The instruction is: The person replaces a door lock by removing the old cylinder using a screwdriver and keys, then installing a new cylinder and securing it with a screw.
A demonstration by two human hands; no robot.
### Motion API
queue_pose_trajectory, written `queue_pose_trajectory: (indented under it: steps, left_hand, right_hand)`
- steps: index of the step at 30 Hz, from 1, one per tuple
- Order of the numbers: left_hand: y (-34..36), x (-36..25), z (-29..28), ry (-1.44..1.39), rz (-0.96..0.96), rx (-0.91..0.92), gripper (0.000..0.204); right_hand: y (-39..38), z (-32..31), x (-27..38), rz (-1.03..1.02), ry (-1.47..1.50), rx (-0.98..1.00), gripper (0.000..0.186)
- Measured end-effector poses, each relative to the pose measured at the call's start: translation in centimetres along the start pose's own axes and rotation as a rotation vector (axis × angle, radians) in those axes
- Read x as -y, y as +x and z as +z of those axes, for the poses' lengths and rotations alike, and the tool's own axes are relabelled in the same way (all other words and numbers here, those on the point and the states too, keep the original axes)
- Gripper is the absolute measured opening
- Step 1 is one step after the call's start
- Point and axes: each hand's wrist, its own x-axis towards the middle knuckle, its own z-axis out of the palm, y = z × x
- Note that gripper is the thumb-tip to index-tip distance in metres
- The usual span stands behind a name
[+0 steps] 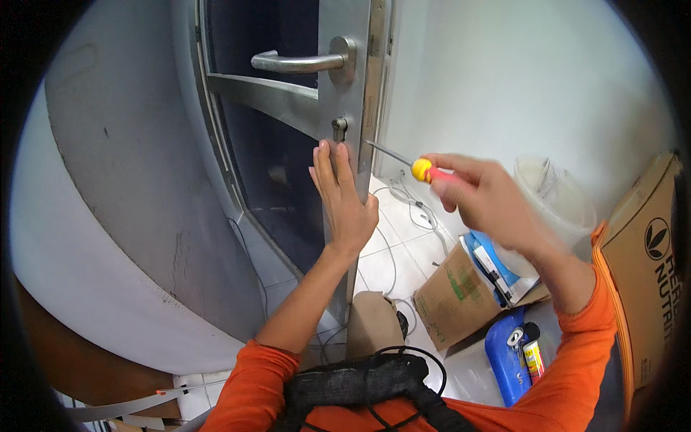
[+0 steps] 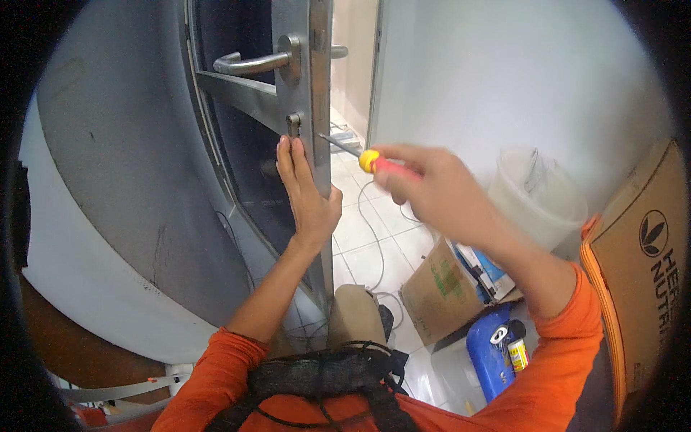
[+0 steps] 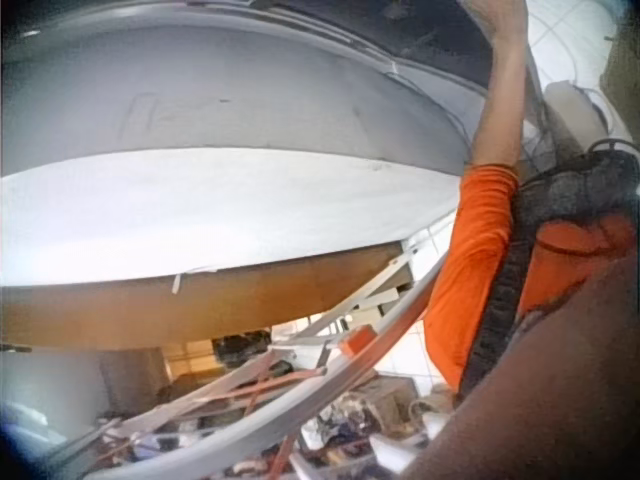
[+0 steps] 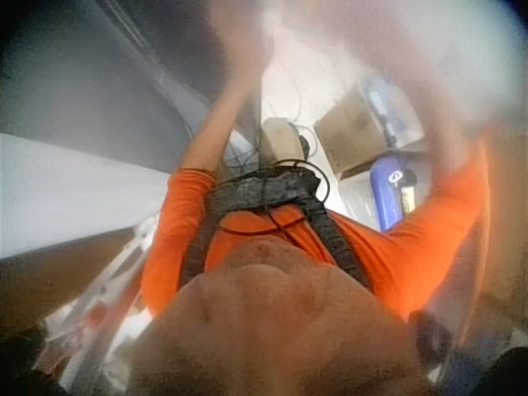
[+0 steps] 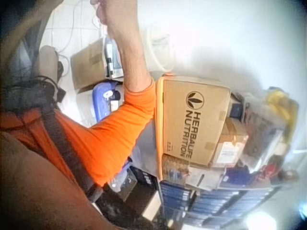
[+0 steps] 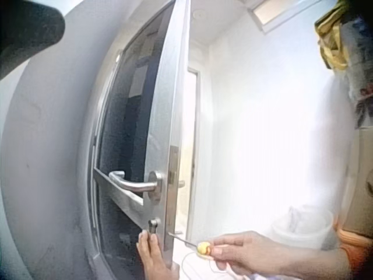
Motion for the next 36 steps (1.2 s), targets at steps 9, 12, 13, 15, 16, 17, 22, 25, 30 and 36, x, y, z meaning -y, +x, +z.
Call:
queue_pose_trajectory:
  steps: [9, 12, 13, 15, 16, 17, 22, 25, 30, 36]
  left_hand:
    - [2.0, -0.7, -1.5, -0.125, -0.072, -0.112, 0.108]
    - [3.3, -0.8, -1.9, -0.073, -0.03, -0.101, 0.106]
    - [3.4, -0.7, -2.0, -0.043, -0.002, -0.097, 0.105]
    - [3.4, -0.6, -1.8, -0.04, 0.0, -0.095, 0.106]
    - [3.3, -0.5, -1.6, -0.038, 0.001, -0.094, 0.107]
    - [3.3, -0.5, -1.6, -0.04, -0.006, -0.095, 0.107]
    - [3.1, -0.4, -0.1, -0.061, -0.016, -0.123, 0.107]
    - [3.0, -0.5, 0.3, -0.08, -0.028, -0.109, 0.107]
    - [3.2, 0.1, 0.4, -0.049, 0.027, -0.143, 0.105]
    - [3.3, 0.2, 0.8, -0.058, 0.027, -0.17, 0.104]
  right_hand:
    - [1.4, -0.7, 2.0, -0.122, -0.211, -0.093, 0.037]
    - [0.1, -0.4, 3.7, -0.279, -0.655, -0.162, 0.036]
    - [0.1, -0.3, 3.8, -0.189, -0.514, -0.138, 0.035]
    - [0.5, -0.5, 3.7, 0.02, -0.169, -0.115, 0.034]
    - [0.7, -0.7, 3.6, 0.14, 0.041, -0.103, 0.034]
    - [0.8, -1.0, 3.6, 0.151, 0.093, -0.101, 0.035]
    - [-0.4, -1.0, 1.1, -0.308, -0.287, -0.252, 0.035]
    - [-0.8, -0.1, 0.4, -0.239, -0.222, -0.242, 0.033]
    - [0.5, -0.1, 1.7, 0.165, 0.284, -0.157, 0.033]
    - [0.2, -0.1, 0.6, -0.188, -0.35, -0.138, 0.039]
